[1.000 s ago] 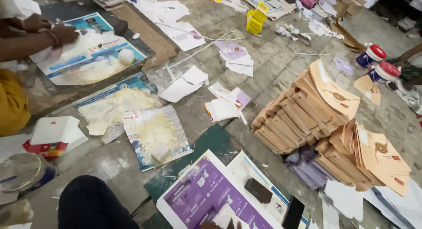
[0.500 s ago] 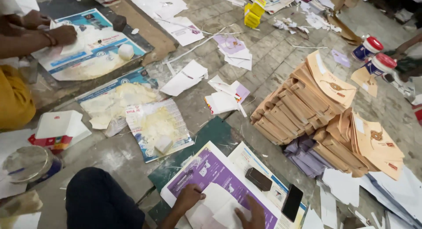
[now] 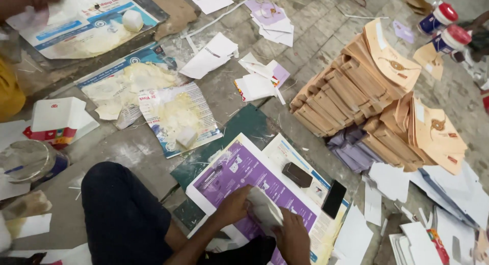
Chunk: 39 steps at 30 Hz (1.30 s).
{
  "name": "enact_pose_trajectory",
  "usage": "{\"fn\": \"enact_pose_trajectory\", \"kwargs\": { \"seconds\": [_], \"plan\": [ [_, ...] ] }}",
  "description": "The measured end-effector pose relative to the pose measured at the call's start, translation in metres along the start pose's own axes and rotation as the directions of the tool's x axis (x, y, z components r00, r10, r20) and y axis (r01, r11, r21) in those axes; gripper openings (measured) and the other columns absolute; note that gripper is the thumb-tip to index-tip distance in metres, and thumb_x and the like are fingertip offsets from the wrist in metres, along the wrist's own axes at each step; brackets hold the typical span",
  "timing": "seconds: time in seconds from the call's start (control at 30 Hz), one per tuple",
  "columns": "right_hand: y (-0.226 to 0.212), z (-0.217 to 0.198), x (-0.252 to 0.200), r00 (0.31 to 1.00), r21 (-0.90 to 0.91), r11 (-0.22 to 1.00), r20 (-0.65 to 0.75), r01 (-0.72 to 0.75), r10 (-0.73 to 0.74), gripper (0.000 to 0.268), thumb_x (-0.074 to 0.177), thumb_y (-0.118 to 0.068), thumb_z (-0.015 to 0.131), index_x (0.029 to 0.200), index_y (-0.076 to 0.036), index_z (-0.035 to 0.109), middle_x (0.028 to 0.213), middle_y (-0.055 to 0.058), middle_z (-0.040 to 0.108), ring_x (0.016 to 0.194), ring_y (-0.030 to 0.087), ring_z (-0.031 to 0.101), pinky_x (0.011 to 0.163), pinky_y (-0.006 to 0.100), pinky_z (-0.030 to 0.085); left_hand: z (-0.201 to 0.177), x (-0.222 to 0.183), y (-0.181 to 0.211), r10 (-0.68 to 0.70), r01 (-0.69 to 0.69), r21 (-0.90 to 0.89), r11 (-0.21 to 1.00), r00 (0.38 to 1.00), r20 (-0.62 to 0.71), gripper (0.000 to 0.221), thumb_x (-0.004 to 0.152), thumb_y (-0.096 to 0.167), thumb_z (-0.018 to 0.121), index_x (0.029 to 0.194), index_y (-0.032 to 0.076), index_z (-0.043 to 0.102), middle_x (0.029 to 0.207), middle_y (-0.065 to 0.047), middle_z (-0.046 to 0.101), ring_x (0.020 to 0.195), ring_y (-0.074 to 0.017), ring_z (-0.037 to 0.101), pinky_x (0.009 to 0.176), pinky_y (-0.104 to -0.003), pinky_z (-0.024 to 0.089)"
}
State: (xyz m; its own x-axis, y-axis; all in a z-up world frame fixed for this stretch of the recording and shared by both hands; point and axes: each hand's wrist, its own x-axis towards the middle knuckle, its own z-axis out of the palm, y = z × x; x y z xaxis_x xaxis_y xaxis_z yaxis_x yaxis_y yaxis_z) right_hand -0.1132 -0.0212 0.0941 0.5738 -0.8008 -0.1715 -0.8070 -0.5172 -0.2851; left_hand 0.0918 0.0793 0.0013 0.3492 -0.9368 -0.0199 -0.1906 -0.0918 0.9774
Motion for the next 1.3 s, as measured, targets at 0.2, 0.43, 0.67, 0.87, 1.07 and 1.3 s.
{"fn": "enact_pose_trajectory", "kwargs": {
  "seconds": [0.2,0.43,0.67,0.87,1.07,1.3],
  "plan": [
    [-0.053,-0.021,0.010,0.997,-0.003,1.000,-0.076,0.012,-0.012,0.058,0.078,-0.032,0.082,0.131,-0.023,0.059,0.102,0.011,0.075,0.091,0.035,0.073,0.074,0.048,0.057,-0.027,0.008,0.027,-0.056,0.059,0.053,0.997,0.996,-0.063,0.037,0.098,0.014,0.063,0.130,-0.004,0.055,0.108,-0.027,0.069,0.102,-0.0417,0.069,0.087,-0.046,0.053],
    [0.039,0.027,0.022,0.989,0.391,0.919,0.112,0.044,-0.095,0.061,0.081,-0.024,0.076,0.137,-0.013,0.054,0.136,0.017,0.064,0.121,0.035,0.065,0.096,0.049,0.054,-0.010,0.011,-0.068,-0.063,0.043,-0.188,0.981,0.993,-0.099,0.040,0.099,0.013,0.057,0.136,-0.001,0.054,0.114,-0.022,0.070,0.108,-0.0313,0.069,0.094,-0.040,0.053],
    [0.134,0.111,0.023,0.897,0.988,0.052,0.113,-0.149,0.427,0.059,0.103,-0.042,0.055,0.144,-0.004,0.039,0.148,0.020,0.048,0.139,0.034,0.048,0.116,0.053,0.037,0.079,0.001,0.009,-0.031,0.042,-0.257,0.965,0.998,0.046,0.079,0.105,0.055,0.009,0.157,0.005,0.040,0.164,-0.023,0.036,0.151,-0.0362,0.031,0.122,-0.046,0.022],
    [0.042,0.097,-0.003,0.884,0.989,-0.032,-0.117,0.147,0.452,0.052,0.105,-0.034,0.055,0.139,0.003,0.044,0.140,0.023,0.058,0.125,0.037,0.058,0.107,0.054,0.046,0.075,0.018,0.028,-0.032,0.131,-0.553,0.823,0.982,0.186,0.094,0.101,0.069,0.012,0.160,-0.001,0.028,0.166,-0.022,0.030,0.154,-0.0328,0.030,0.128,-0.042,0.022],
    [0.060,0.084,0.007,0.884,0.970,0.243,-0.123,0.011,0.451,0.031,0.104,-0.031,0.065,0.116,-0.003,0.069,0.104,0.009,0.065,0.099,0.016,0.056,0.091,0.034,0.045,0.071,0.026,-0.014,-0.122,0.149,-0.586,0.797,0.989,0.085,0.084,0.103,0.067,0.020,0.163,0.009,0.029,0.167,-0.022,0.035,0.150,-0.0346,0.039,0.122,-0.043,0.033],
    [0.030,0.052,0.004,0.913,0.928,0.372,-0.145,-0.008,0.382,0.023,0.101,-0.021,0.069,0.110,-0.001,0.064,0.109,0.008,0.064,0.102,0.016,0.057,0.094,0.031,0.047,0.052,0.028,0.039,-0.192,0.285,-0.377,0.881,0.945,0.264,0.093,0.089,0.072,-0.001,0.166,0.023,0.017,0.169,-0.018,0.020,0.147,-0.0365,0.040,0.119,-0.051,0.037]
  ]
}}
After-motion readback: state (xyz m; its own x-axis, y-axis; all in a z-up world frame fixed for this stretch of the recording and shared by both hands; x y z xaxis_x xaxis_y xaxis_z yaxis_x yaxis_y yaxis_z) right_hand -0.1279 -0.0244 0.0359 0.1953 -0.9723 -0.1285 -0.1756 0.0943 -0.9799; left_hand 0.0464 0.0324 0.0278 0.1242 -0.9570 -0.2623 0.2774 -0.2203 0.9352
